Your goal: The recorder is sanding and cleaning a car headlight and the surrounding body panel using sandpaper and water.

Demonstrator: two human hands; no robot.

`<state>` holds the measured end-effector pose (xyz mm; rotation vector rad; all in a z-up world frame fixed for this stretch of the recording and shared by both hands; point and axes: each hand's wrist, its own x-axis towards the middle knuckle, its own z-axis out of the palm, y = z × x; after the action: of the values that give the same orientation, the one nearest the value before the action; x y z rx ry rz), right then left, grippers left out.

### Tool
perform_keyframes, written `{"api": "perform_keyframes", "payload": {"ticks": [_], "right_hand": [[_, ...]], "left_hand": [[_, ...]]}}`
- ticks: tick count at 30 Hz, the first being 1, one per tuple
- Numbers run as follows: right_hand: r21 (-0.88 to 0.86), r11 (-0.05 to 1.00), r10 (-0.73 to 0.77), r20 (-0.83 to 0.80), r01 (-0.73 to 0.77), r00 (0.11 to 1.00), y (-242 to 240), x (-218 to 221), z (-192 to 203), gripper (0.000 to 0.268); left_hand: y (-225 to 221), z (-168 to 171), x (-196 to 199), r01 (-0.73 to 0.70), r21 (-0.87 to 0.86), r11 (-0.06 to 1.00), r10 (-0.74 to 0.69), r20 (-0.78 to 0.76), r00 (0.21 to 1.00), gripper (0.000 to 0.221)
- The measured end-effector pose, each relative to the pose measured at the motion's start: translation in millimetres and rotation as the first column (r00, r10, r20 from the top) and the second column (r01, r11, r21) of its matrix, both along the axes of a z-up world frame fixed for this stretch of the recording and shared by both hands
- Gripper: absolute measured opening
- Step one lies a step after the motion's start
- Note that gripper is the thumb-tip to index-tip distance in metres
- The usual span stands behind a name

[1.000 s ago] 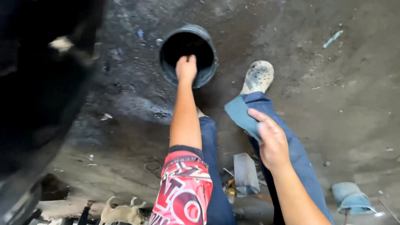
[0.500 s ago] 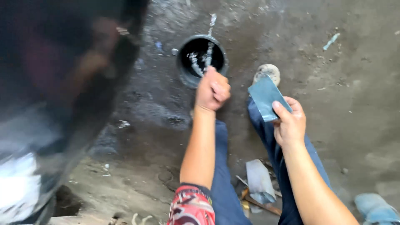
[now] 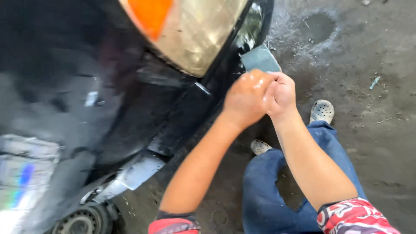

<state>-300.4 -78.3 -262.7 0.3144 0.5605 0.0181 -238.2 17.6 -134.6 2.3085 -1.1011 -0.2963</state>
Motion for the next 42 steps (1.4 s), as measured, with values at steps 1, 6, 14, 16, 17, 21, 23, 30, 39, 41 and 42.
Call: {"api": "perform_keyframes", "payload": {"ticks": [1, 6, 14, 16, 17, 21, 23, 30, 39, 41, 42], "right_hand": [[0.125, 0.987, -0.119, 0.126, 0.104, 0.985, 2, 3, 17, 0.045], [-0.574, 0.739, -0.311, 0.174, 0.352, 0.935, -4, 57, 140, 0.067], [-0.930, -0.349, -0.236, 0.204, 0.113, 0.950, 27, 160, 128, 0.052], [-0.824, -0.567, -0.264, 0.165, -0.014, 0.950, 81, 141, 153, 0.075], [-0.826, -0.563, -0.270, 0.153, -0.027, 0.951, 63, 151, 135, 0.075], [-0.994, -0.107, -0.224, 0.056, 0.033, 0.973, -20, 203, 78, 0.055], [-0.897, 0.409, -0.218, 0.083, 0.168, 0.972, -40, 214, 71, 0.055], [-0.840, -0.532, -0.304, 0.079, -0.101, 0.949, 45, 165, 125, 0.063], [-0.909, -0.371, -0.378, -0.040, -0.191, 0.925, 100, 144, 79, 0.061], [-0.960, -0.261, -0.391, 0.009, -0.102, 0.920, 118, 139, 99, 0.068], [-0.956, -0.276, -0.407, 0.023, -0.099, 0.913, 108, 145, 86, 0.066]], "left_hand": [[3, 32, 16, 0.115, 0.062, 0.991, -0.125, 0.193, 0.973, 0.015], [22, 199, 125, 0.311, 0.207, 0.928, -0.369, 0.637, 0.676, 0.026], [-1, 270, 256, 0.202, 0.587, 0.784, -0.620, 0.745, 0.245, 0.037], [-15, 266, 277, 0.134, 0.590, 0.796, -0.603, 0.755, 0.259, 0.033], [-17, 266, 279, 0.145, 0.591, 0.793, -0.607, 0.749, 0.264, 0.033], [-19, 275, 277, 0.278, 0.536, 0.797, -0.594, 0.614, 0.519, 0.032], [-23, 283, 272, 0.296, 0.532, 0.793, -0.593, 0.566, 0.572, 0.035], [-34, 281, 274, 0.302, 0.536, 0.788, -0.584, 0.500, 0.639, 0.060], [0, 256, 289, 0.317, 0.569, 0.759, -0.608, 0.446, 0.657, 0.068], [8, 255, 295, 0.327, 0.568, 0.756, -0.618, 0.453, 0.642, 0.066], [10, 253, 299, 0.335, 0.565, 0.754, -0.625, 0.458, 0.632, 0.058]]}}
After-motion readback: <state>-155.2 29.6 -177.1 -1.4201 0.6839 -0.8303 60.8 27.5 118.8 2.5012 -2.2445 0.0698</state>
